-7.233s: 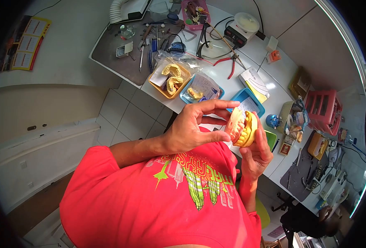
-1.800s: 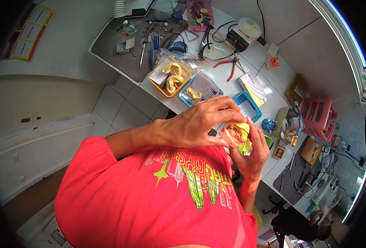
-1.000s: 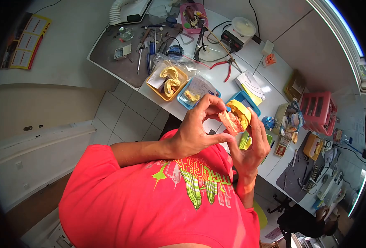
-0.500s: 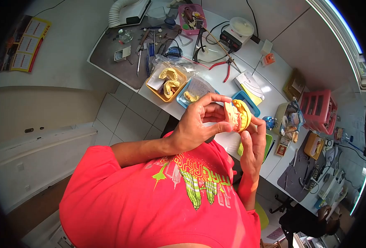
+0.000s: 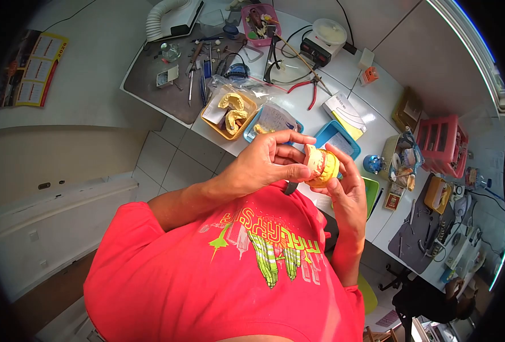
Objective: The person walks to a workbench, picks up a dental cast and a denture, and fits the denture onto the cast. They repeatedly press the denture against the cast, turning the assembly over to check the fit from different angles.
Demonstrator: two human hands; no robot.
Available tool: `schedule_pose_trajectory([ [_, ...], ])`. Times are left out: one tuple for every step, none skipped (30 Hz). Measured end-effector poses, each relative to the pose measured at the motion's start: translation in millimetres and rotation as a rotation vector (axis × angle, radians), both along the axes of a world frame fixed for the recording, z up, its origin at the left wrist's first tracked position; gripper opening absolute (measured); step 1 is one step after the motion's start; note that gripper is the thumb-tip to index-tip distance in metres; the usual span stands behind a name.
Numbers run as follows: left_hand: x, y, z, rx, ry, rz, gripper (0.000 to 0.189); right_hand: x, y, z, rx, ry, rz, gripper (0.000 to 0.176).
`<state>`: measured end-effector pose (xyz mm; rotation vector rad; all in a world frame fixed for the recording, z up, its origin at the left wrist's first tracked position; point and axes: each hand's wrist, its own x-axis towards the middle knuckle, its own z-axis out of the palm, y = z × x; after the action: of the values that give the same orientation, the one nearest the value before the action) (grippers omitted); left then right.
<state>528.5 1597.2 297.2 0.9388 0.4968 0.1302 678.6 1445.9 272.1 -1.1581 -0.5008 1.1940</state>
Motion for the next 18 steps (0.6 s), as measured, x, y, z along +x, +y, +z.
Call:
schedule_pose_trajectory([
  [-0.5,1.5,-0.8,0.022,0.028,-0.015,0.056,0.5,-0.1,-2.6,0.004,-0.004,0.028,0.075],
  [-1.1,2.6,-1.3,0.043,0.056,-0.03,0.056,0.5,-0.1,-4.1,0.004,-0.002,0.029,0.075],
  [-1.9,3.4,-0.8,0.042,0.058,-0.029,0.056,0.4,-0.2,-5.4,0.029,0.053,0.031,0.067],
  [-2.7,4.0,0.4,0.045,0.075,-0.048,0.056,0.4,-0.6,-6.1,0.054,0.109,0.033,0.06],
  [-3.4,4.6,0.9,0.048,0.092,-0.067,0.056,0.5,-0.9,-5.8,0.052,0.111,0.034,0.06],
  [-3.9,5.2,-0.3,0.046,0.095,-0.065,0.056,0.9,-1.3,-4.7,0.036,0.117,0.043,0.06],
  [-4.7,5.5,-2.3,0.044,0.085,-0.08,0.054,0.8,-2.0,-3.5,0.018,0.124,0.052,0.061],
  [-5.0,6.0,-3.7,0.043,0.074,-0.094,0.052,0.7,-2.3,-2.4,0.016,0.124,0.053,0.061],
  [-4.9,6.2,-3.6,0.041,0.076,-0.093,0.052,0.4,-2.5,-1.2,0.0,0.13,0.047,0.061],
  [-4.6,6.1,-3.1,0.03,0.07,-0.101,0.049,-0.2,-3.0,-0.7,-0.016,0.135,0.041,0.06],
  [-4.4,5.9,-2.9,0.019,0.064,-0.11,0.046,-0.4,-3.5,-0.5,-0.018,0.136,0.042,0.06],
  [-4.3,5.7,-3.2,0.017,0.064,-0.11,0.046,0.1,-4.3,-0.4,-0.025,0.131,0.043,0.06],
  [-4.1,5.6,-3.5,0.041,0.076,-0.123,0.045,0.5,-5.0,-0.5,-0.031,0.125,0.043,0.059],
  [-3.8,5.0,-3.7,0.063,0.089,-0.135,0.043,0.7,-6.2,-1.0,-0.033,0.125,0.042,0.059],
  [-3.4,4.6,-3.6,0.062,0.09,-0.136,0.043,0.8,-6.9,-1.9,-0.034,0.136,0.048,0.059],
  [-2.6,4.5,-3.2,0.045,0.083,-0.134,0.044,1.1,-7.2,-2.4,-0.034,0.146,0.055,0.058],
  [-1.9,4.3,-3.1,0.028,0.077,-0.132,0.044,1.6,-7.2,-2.5,-0.034,0.145,0.055,0.058],
  [-1.3,4.8,-3.4,0.028,0.076,-0.132,0.044,2.1,-6.8,-2.7,-0.036,0.161,0.055,0.057],
])
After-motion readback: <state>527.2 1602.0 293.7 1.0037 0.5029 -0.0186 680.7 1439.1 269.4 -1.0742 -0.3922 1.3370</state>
